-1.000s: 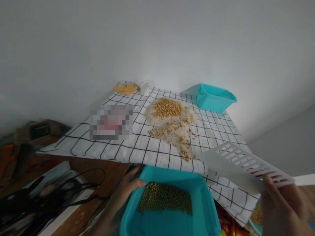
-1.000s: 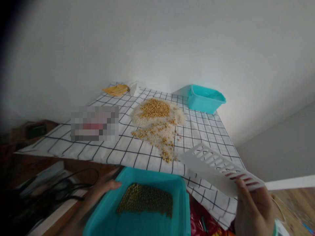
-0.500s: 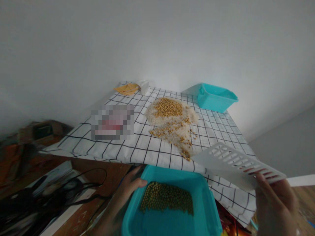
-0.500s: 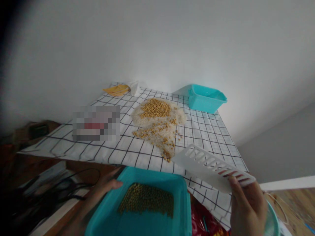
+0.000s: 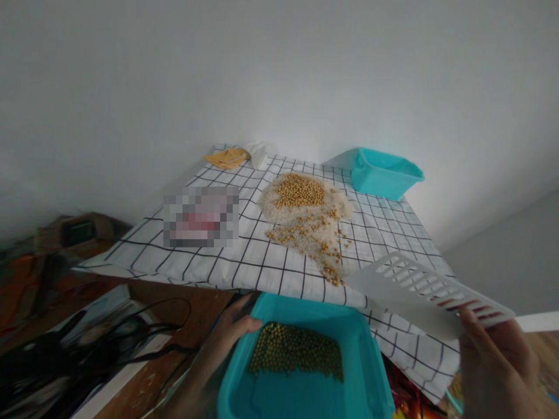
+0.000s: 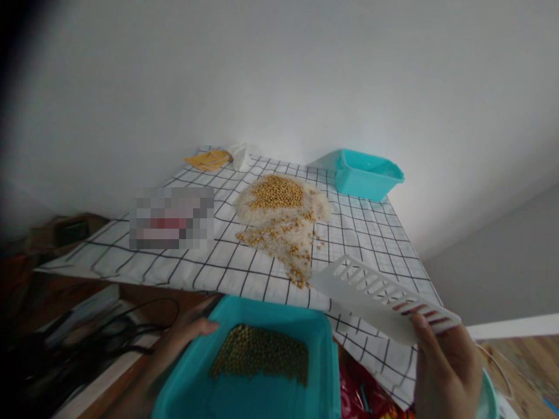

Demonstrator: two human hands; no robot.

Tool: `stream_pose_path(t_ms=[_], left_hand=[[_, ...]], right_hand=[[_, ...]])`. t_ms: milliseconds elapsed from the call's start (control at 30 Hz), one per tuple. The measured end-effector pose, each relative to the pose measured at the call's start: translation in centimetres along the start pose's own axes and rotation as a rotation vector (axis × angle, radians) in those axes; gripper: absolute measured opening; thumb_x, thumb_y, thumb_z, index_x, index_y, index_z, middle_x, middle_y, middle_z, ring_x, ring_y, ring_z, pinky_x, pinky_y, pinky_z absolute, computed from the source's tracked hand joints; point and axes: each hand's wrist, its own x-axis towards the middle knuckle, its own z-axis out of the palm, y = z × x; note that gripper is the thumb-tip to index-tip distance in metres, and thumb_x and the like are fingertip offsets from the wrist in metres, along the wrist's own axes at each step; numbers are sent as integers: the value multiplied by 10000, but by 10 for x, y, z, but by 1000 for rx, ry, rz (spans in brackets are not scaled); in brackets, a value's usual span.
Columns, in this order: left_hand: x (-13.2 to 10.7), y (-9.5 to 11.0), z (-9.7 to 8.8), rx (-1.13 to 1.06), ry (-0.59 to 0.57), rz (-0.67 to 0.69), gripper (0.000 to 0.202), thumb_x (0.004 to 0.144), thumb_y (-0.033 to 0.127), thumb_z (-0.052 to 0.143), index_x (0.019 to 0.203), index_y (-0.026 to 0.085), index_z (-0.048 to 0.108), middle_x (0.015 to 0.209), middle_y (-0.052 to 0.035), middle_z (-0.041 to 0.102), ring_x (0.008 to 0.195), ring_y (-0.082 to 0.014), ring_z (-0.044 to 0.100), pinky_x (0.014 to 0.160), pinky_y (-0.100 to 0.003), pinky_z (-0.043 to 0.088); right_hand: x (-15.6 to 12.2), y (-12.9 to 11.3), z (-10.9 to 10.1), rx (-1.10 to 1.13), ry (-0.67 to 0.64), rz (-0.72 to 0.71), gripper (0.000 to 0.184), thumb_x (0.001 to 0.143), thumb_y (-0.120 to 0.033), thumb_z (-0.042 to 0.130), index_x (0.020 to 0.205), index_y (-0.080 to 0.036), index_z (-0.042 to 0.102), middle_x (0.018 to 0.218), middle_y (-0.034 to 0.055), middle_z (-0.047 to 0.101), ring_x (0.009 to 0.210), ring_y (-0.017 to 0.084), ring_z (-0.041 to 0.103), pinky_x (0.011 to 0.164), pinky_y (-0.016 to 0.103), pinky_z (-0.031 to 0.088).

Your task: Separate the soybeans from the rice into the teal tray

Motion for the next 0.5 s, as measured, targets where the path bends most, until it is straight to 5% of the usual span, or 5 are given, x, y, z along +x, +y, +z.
stream_pose_path(t_ms=[300,500], left_hand=[[-6,11,5,65,11,-12,455,571,235,626,997,189,779,677,5,765,706,-262,669,614,-281,471],[-8,16,5,94,17,-23,481,590,220,632,1049,208,776,639,9,747,666,-262,654,582,-280,451]], right_hand=[[-6,1,-3,-17,-6,47,164,692,-209,749,845,-165,710,888,50,718,935,260,665,848,378,482],[-5,-8,3,11,30,44,204,709,-151,725,910,-181,726,882,22,710,951,217,647,917,351,442]])
